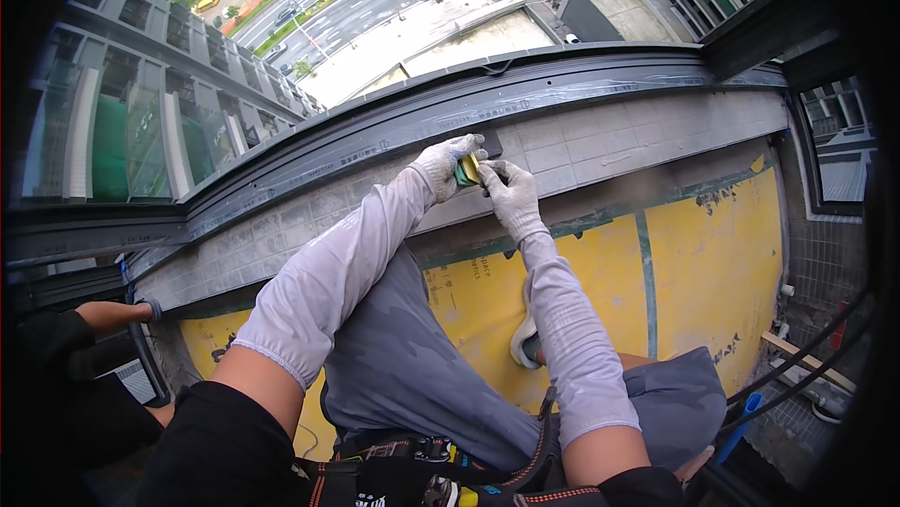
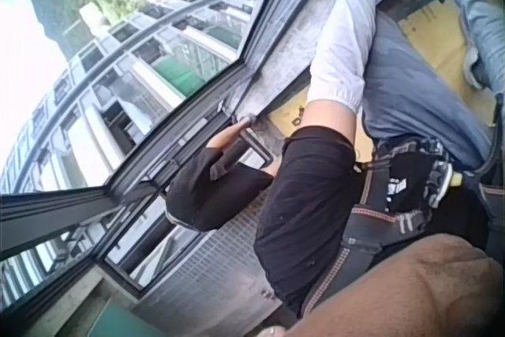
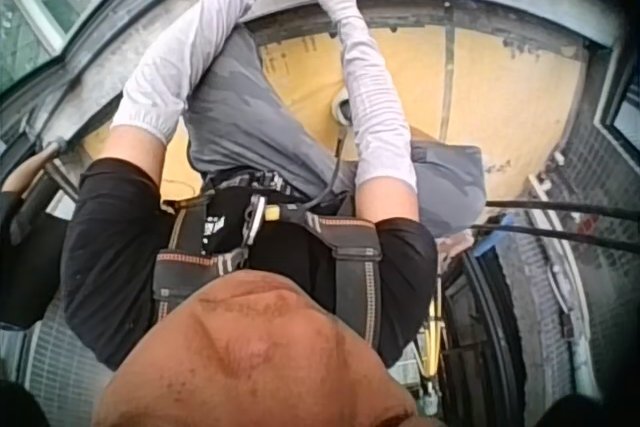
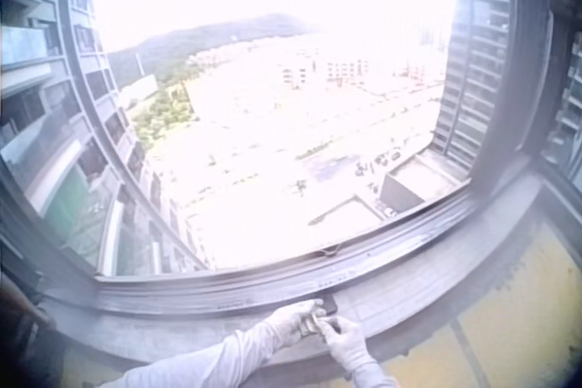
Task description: Leveling a window frame by inserting plastic shims into the gap between the frame and the sill.
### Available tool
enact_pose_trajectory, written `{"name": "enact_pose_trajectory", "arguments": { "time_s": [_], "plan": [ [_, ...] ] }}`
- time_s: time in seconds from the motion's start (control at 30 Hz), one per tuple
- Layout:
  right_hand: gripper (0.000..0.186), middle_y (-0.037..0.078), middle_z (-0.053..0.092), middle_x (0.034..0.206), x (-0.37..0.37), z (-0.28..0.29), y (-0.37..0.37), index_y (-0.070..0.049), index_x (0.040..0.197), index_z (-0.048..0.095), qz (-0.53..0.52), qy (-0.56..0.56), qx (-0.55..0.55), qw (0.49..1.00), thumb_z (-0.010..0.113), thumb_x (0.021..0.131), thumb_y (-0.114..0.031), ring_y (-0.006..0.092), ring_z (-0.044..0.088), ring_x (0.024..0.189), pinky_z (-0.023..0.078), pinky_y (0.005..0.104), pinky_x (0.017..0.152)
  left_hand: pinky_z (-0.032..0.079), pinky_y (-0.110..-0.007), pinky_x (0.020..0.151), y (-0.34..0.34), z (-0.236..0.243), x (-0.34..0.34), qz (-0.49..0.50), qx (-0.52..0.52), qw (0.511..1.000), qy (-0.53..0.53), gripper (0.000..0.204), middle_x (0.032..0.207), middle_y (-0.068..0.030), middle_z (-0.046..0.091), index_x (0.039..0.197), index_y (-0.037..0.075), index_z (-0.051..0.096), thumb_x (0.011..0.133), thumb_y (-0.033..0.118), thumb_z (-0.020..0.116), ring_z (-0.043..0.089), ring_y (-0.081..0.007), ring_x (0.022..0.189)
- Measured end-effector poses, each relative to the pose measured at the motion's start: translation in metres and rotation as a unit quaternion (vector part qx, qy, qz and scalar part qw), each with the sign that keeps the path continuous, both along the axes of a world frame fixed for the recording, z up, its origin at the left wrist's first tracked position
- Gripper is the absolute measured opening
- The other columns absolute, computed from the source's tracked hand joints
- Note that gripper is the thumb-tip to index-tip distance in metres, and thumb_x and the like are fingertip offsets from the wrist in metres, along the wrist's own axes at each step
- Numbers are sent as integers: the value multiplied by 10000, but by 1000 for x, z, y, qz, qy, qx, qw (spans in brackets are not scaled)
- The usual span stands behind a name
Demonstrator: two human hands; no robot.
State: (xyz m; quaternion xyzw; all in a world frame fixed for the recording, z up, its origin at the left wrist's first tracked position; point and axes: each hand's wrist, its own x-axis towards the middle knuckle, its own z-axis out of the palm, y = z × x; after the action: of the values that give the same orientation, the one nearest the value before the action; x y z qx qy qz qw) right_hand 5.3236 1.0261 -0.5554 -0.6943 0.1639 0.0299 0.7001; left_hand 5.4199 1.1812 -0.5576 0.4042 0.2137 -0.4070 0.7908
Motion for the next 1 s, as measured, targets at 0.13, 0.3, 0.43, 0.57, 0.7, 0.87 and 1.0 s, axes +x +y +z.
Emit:
{"name": "enact_pose_trajectory", "arguments": {
  "time_s": [0.13,0.3,0.43,0.57,0.7,0.87,1.0],
  "plan": [
    [335,47,732,857,-5,21,10,-22,983,726,-5,-135,-166,977,967,795,-159,116,678,745,576,298,704,670,-459,868,7,-4,6,26,-23,999,15,345,1142,-178,688,1317,14,627,1158,293,500,738,-306,953],
    [304,101,741,878,-8,13,8,-44,999,733,-8,-209,-262,942,933,816,-181,221,742,740,595,342,673,665,-472,821,-1,-4,5,51,-21,997,54,344,1065,-178,653,1265,-10,611,1154,298,507,710,-332,898],
    [211,96,736,880,-10,14,6,-70,958,740,6,-223,-315,922,875,862,-201,261,741,718,586,368,642,648,-492,773,-10,-15,3,67,5,993,97,356,999,-172,602,1207,-19,596,1146,325,524,673,-356,844],
    [189,92,718,842,-2,18,26,-74,934,724,28,-265,-392,880,834,881,-218,291,728,702,581,389,632,628,-506,743,11,-46,13,107,14,987,117,361,1013,-182,590,1178,-12,581,1139,345,542,658,-369,829],
    [164,94,707,796,-13,9,16,-50,933,705,-7,-265,-376,888,799,897,-179,268,722,680,576,384,631,600,-502,705,-4,-40,10,156,138,972,109,240,855,-141,536,1118,32,548,1119,273,552,604,-331,721],
    [164,58,723,792,25,-23,3,24,964,712,-248,52,36,967,730,981,-139,141,673,612,554,306,601,432,-370,483,15,-35,24,215,144,952,162,189,732,-57,443,1004,98,496,963,250,600,433,-205,531],
    [220,61,728,781,45,-47,-6,11,974,733,-260,130,32,956,784,960,-202,134,665,557,538,296,558,384,-319,459,10,-22,30,163,60,968,184,466,706,-12,403,943,110,444,903,481,722,418,-177,517]
  ]
}}
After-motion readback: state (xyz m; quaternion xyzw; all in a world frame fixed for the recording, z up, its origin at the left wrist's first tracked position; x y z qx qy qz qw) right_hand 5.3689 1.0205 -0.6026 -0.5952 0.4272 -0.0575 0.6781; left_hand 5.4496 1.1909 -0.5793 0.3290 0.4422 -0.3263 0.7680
